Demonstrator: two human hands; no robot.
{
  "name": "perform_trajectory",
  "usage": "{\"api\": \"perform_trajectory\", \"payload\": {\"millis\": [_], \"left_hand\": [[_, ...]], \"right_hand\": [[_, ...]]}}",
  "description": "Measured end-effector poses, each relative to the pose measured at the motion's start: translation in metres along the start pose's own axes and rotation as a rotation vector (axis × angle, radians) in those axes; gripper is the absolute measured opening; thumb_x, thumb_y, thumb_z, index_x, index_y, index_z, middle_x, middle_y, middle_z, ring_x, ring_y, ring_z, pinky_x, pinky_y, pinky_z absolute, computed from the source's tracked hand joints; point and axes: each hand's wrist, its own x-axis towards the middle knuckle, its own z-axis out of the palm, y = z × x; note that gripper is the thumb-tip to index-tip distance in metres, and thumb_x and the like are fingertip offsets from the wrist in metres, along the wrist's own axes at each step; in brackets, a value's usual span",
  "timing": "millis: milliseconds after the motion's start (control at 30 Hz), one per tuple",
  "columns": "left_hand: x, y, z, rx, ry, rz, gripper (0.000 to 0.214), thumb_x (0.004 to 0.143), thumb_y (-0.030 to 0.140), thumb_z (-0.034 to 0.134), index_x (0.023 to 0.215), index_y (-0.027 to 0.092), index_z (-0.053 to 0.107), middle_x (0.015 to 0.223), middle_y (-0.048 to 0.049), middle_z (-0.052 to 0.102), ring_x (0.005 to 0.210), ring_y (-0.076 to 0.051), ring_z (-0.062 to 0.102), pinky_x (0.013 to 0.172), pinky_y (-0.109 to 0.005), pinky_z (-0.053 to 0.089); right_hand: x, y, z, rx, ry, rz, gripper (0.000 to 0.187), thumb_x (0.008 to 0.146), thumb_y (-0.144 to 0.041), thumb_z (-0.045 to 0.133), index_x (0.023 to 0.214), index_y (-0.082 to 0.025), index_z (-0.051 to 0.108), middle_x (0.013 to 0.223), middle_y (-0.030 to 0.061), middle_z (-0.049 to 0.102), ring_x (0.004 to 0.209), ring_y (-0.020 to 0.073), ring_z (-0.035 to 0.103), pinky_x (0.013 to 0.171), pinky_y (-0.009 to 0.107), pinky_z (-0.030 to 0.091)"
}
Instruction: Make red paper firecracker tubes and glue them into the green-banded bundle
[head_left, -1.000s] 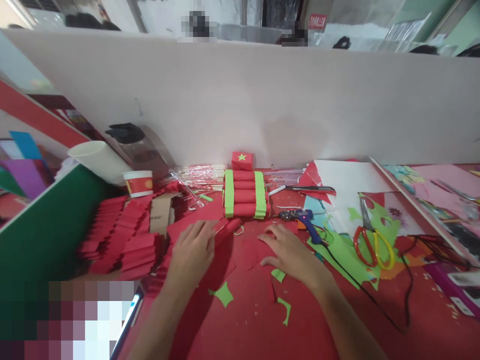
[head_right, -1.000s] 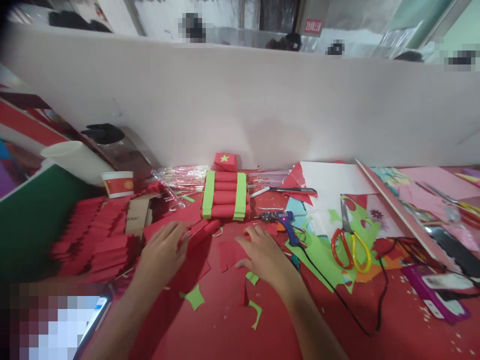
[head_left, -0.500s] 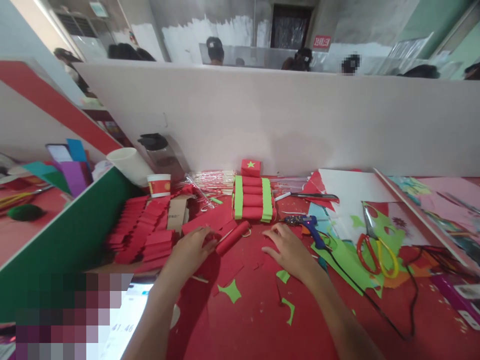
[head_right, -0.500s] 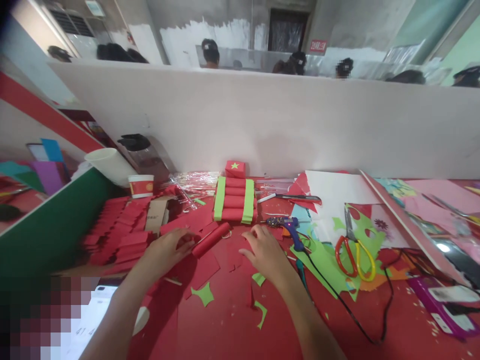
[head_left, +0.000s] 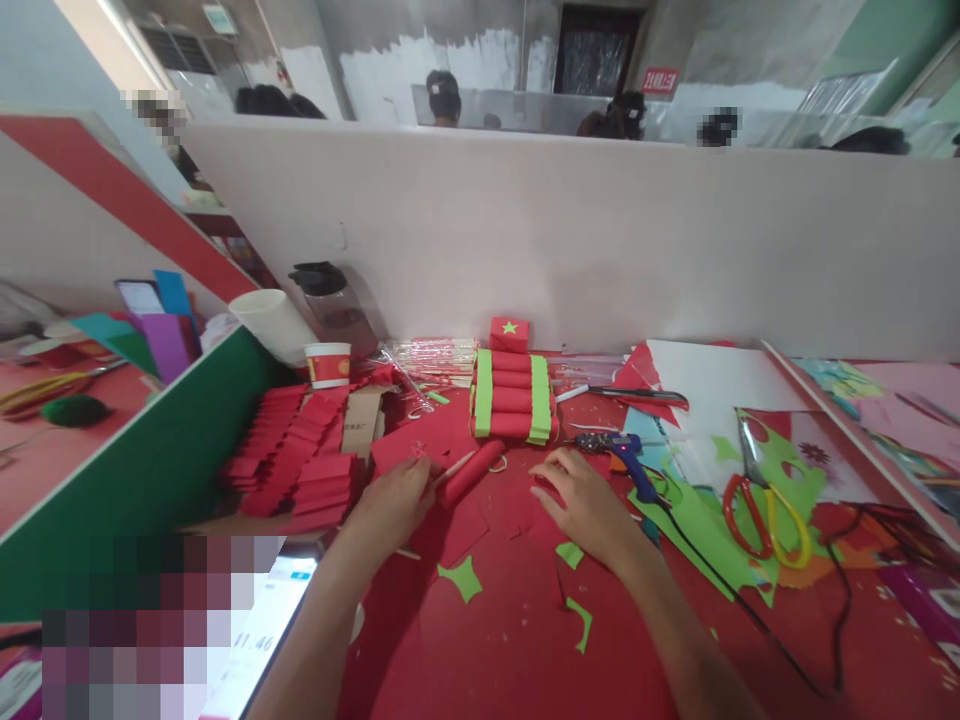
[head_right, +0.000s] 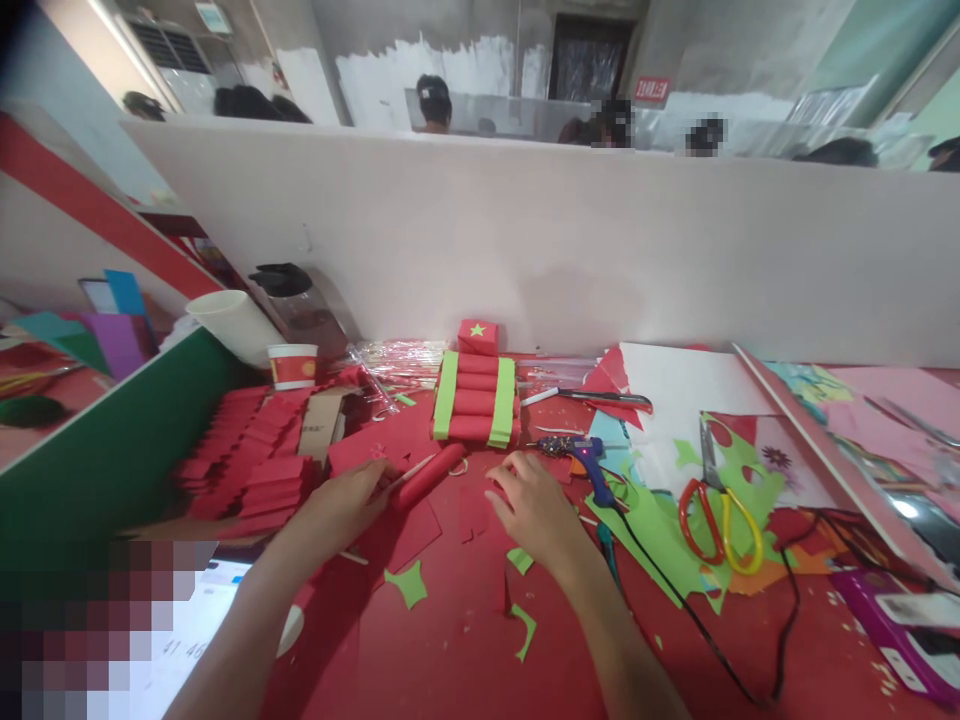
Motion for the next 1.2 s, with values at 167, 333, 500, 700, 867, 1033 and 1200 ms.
{"api": "perform_trajectory", "payload": {"millis": [167,333,500,700,867,1033,1200], "left_hand": [[-0.001,0.0,0.002,0.011,0.039,0.072,0.021,0.093,0.023,0.042,0.103,0.017,0.06,0.106,-0.0149,0.068,0.099,-0.024,0.066,0.082,-0.032,0.048],[-0.001,0.0,0.004,0.066,0.039,0.085,0.021,0.093,0.016,0.037,0.101,0.015,0.057,0.101,-0.0156,0.066,0.096,-0.024,0.066,0.079,-0.032,0.049],[-0.003,0.002,0.002,0.184,0.023,0.084,0.029,0.087,0.004,0.031,0.102,0.012,0.055,0.106,-0.0168,0.061,0.09,-0.024,0.065,0.076,-0.035,0.048],[-0.003,0.003,0.004,0.142,0.081,0.155,0.028,0.084,0.001,0.031,0.095,0.012,0.054,0.099,-0.016,0.062,0.092,-0.025,0.061,0.082,-0.037,0.046],[-0.005,-0.004,0.003,0.051,0.201,0.161,0.033,0.078,0.0,0.033,0.1,0.013,0.052,0.099,-0.0132,0.063,0.098,-0.025,0.06,0.086,-0.038,0.046],[-0.008,-0.002,-0.006,-0.039,0.347,0.114,0.025,0.095,0.017,0.027,0.101,0.016,0.051,0.094,-0.011,0.063,0.093,-0.024,0.062,0.081,-0.035,0.047],[-0.013,0.023,-0.007,-0.227,0.22,0.228,0.03,0.102,0.037,0.024,0.102,0.019,0.048,0.075,-0.0023,0.061,0.066,-0.018,0.061,0.062,-0.026,0.043]], "right_hand": [[0.0,-0.002,-0.002,0.012,0.001,0.006,0.019,0.094,-0.024,0.053,0.109,-0.022,0.065,0.106,0.0085,0.061,0.101,0.024,0.059,0.091,0.04,0.05],[0.0,-0.001,-0.002,0.017,-0.002,0.003,0.019,0.094,-0.024,0.053,0.109,-0.022,0.065,0.107,0.0087,0.061,0.1,0.0239,0.06,0.091,0.04,0.049],[0.0,0.0,-0.001,0.021,0.012,-0.006,0.018,0.094,-0.024,0.054,0.107,-0.021,0.066,0.106,0.0086,0.062,0.1,0.0237,0.06,0.091,0.039,0.049],[0.0,-0.001,-0.002,0.035,0.012,0.007,0.018,0.095,-0.023,0.053,0.107,-0.021,0.066,0.106,0.0085,0.061,0.099,0.0235,0.06,0.091,0.039,0.049],[0.0,-0.002,-0.003,0.054,0.023,0.005,0.017,0.095,-0.022,0.052,0.105,-0.021,0.066,0.105,0.008,0.062,0.1,0.0235,0.059,0.091,0.039,0.048],[0.001,-0.005,-0.005,0.134,0.043,0.001,0.017,0.095,-0.021,0.051,0.103,-0.02,0.067,0.102,0.0074,0.065,0.099,0.0232,0.059,0.091,0.039,0.046],[0.002,-0.019,-0.011,0.419,0.074,0.074,0.02,0.094,-0.031,0.057,0.109,-0.023,0.067,0.097,0.0042,0.069,0.086,0.0196,0.062,0.078,0.032,0.048]]}}
